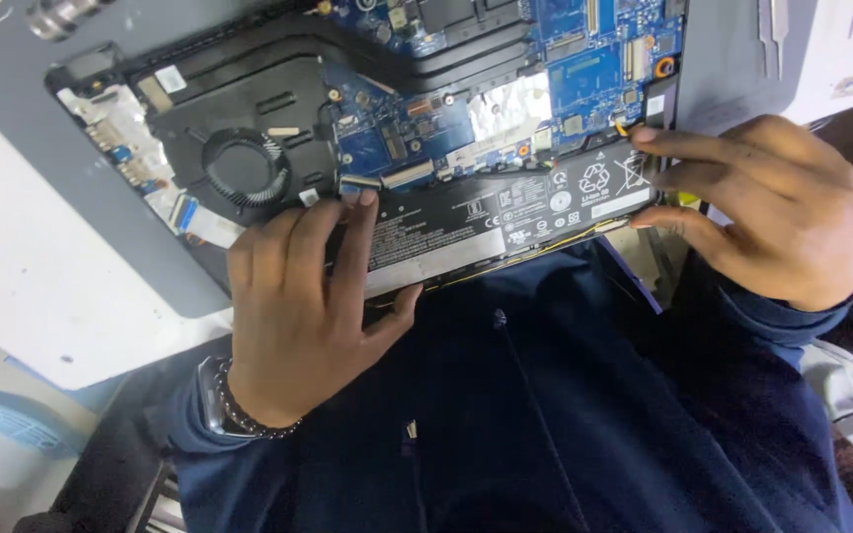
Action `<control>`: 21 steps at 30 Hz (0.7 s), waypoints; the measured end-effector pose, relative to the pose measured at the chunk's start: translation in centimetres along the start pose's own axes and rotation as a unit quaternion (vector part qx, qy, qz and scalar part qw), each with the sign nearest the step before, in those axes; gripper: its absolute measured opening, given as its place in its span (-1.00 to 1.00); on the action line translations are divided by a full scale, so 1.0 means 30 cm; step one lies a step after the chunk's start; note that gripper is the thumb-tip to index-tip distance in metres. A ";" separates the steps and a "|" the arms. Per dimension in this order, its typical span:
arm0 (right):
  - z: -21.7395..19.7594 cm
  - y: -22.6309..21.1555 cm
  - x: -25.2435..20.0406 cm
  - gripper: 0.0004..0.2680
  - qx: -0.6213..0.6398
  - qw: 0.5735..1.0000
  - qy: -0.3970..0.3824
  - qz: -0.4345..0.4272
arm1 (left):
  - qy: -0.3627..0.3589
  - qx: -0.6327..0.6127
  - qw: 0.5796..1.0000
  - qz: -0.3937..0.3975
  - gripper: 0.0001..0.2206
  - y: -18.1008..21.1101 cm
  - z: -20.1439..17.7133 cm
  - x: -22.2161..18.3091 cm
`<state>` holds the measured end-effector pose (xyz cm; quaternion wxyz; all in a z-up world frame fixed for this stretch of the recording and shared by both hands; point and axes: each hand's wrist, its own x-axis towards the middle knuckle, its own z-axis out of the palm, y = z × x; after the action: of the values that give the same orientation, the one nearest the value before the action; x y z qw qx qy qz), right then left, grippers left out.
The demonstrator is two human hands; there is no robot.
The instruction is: Removing the battery and internal components from a laptop using a screwdriver
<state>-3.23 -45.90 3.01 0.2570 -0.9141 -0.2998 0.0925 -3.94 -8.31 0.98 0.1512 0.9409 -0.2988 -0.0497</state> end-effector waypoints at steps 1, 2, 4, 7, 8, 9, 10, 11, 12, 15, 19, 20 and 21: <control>0.005 0.005 0.010 -0.82 0.016 1.000 0.006 -0.006 | 0.019 0.010 1.000 0.002 -0.38 -0.001 0.007 0.001; 0.009 0.006 0.008 -0.82 0.015 1.000 0.006 -0.006 | 0.021 0.011 1.000 0.002 -0.38 -0.003 0.016 -0.003; 0.021 0.009 0.006 -0.78 0.004 1.000 0.016 -0.005 | 0.012 0.001 1.000 -0.006 -0.29 -0.009 0.030 -0.014; 0.021 0.014 0.009 -0.79 0.013 1.000 0.015 -0.019 | 0.024 0.005 1.000 -0.007 -0.26 -0.013 0.047 -0.019; 0.019 0.009 0.004 -0.79 0.016 1.000 0.012 -0.019 | 0.021 0.004 1.000 -0.009 -0.26 -0.010 0.040 -0.009; 0.022 0.012 0.008 -0.78 0.014 0.999 0.013 -0.027 | 0.024 -0.009 1.000 -0.008 -0.29 -0.008 0.031 -0.001; 0.025 0.014 0.014 -0.77 0.013 0.999 0.015 -0.035 | 0.027 -0.021 0.999 -0.008 -0.32 -0.008 0.021 0.006; 0.024 0.017 0.016 -0.77 0.018 0.999 0.013 -0.043 | 0.025 -0.017 0.999 -0.016 -0.32 -0.005 0.031 0.001; 0.022 0.020 0.018 -0.78 0.011 0.999 0.007 -0.042 | 0.043 -0.011 0.999 -0.005 -0.38 -0.003 0.041 -0.003; 0.025 0.039 0.004 -0.76 0.000 0.999 -0.001 -0.054 | 0.066 0.002 0.998 0.014 -0.45 -0.002 0.041 -0.009; 0.035 0.037 -0.011 -0.73 0.011 0.999 0.017 -0.041 | 0.064 -0.001 0.998 0.027 -0.49 0.001 0.035 -0.019; 0.035 0.033 -0.007 -0.73 0.010 0.999 0.017 -0.040 | 0.066 -0.002 0.997 0.028 -0.49 0.003 0.036 -0.023; 0.034 0.030 -0.003 -0.71 0.014 0.998 0.024 -0.048 | 0.071 0.003 0.997 0.030 -0.51 0.005 0.037 -0.027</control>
<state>-3.18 -46.16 1.68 0.2812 -0.8970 -0.3354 0.0622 -4.89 -8.26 -0.03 0.1707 0.9332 -0.3156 0.0226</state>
